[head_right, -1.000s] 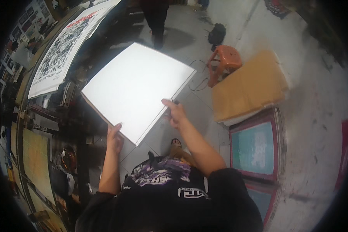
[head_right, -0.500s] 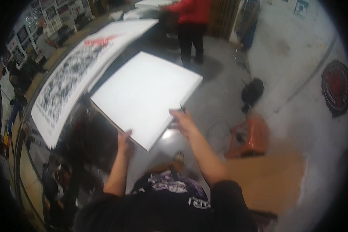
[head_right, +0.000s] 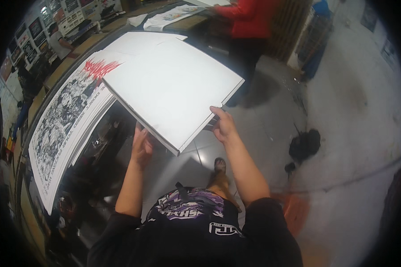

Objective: The person assembles flat cardboard sheets into rectangular boxes by folding and interlocking the flaps. They handle multiple sheets, fold the sides, and secure the tabs to form complete boxes, then place the finished boxes on a nearby surface.

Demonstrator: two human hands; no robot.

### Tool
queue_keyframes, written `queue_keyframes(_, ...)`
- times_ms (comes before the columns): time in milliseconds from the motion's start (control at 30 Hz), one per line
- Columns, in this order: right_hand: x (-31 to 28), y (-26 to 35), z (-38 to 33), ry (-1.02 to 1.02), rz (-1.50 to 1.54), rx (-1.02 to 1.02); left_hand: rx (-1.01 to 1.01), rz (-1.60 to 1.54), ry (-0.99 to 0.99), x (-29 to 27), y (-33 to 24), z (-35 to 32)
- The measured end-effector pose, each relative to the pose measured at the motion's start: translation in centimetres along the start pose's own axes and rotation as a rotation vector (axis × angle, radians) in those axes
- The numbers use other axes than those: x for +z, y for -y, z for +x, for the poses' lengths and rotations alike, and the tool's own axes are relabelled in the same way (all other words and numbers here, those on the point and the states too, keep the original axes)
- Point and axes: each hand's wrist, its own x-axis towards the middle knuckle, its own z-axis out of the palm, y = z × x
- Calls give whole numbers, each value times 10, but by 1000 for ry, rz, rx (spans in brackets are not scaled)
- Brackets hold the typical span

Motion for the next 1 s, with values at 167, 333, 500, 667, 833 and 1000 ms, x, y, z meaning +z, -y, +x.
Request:
queue_keyframes(167,-30,37,176,61,-69,8,-92,-44,-98,-1,37,110)
queue_keyframes(333,-13,67,349,105,-98,171,-194,33,-269,11,47,189)
queue_keyframes(500,24,79,518,55,-82,125,-127,128,-374,16,54,276)
queue_keyframes(667,53,87,642,65,-114,104,-98,125,-398,3,68,374)
queue_keyframes(833,39,86,731,87,-111,158,-118,186,-380,14,85,497)
queue_keyframes(1000,10,63,784,64,-236,273,-133,227,-371,38,114,549)
